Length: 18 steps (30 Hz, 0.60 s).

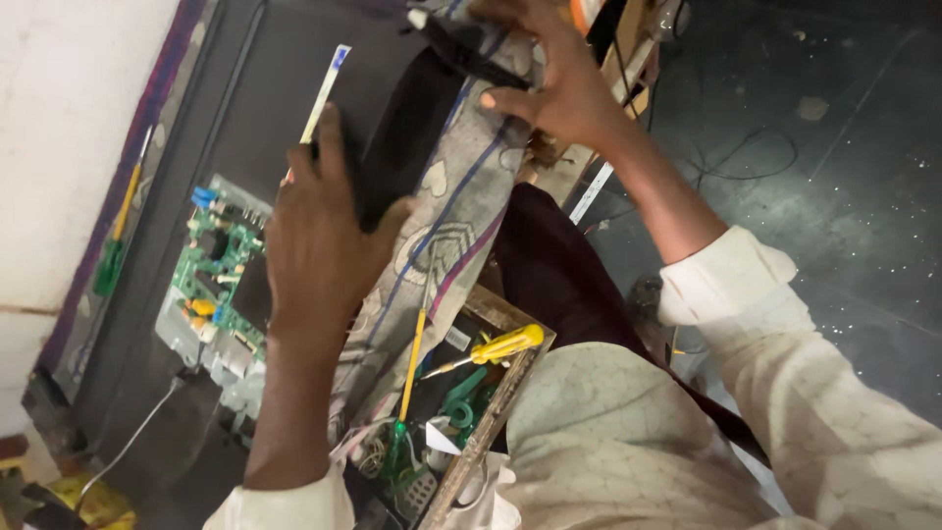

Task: The person unfolds and reads a small paper receipt, then works on the exposed mainboard of a disassembled television, manipulating wires and components on the board and using a screwdriver. At the end the person picks up a smartphone and touches its screen.

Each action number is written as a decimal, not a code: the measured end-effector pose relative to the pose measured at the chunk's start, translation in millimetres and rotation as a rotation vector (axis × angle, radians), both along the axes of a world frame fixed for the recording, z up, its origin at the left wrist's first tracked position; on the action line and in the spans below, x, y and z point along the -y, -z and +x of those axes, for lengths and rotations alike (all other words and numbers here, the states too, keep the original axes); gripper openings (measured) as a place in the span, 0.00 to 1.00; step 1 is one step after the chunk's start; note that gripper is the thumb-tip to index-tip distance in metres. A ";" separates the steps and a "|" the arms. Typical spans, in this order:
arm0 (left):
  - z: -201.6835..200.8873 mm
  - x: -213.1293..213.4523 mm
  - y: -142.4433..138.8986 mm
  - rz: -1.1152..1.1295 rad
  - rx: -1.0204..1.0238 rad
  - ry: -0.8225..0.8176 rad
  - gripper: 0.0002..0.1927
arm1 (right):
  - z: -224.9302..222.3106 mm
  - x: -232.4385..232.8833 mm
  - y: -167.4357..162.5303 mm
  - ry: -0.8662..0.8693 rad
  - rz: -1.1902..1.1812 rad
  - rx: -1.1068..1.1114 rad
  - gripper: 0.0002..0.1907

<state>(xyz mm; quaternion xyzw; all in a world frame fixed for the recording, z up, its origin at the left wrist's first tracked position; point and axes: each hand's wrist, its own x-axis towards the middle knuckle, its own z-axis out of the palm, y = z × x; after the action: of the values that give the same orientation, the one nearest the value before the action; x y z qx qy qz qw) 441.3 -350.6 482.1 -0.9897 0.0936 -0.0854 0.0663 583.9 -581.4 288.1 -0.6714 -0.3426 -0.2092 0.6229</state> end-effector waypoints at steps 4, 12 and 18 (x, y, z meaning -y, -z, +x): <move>5.8 13.0 -3.2 -0.026 -0.025 -0.003 0.52 | 1.1 3.5 -2.0 -0.029 0.053 0.021 0.41; 9.2 15.7 -1.3 -0.019 -0.046 -0.043 0.53 | 2.4 1.8 9.1 0.105 -0.010 0.026 0.36; 3.0 -1.1 14.7 -0.015 0.050 0.012 0.56 | -14.5 -10.7 15.1 0.285 -0.275 -0.147 0.32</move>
<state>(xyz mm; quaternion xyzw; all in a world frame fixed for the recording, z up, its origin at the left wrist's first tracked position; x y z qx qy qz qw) 444.3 -349.5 467.3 -0.9872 0.0971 -0.1111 0.0607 569.4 -570.8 273.1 -0.8052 -0.2230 -0.1969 0.5130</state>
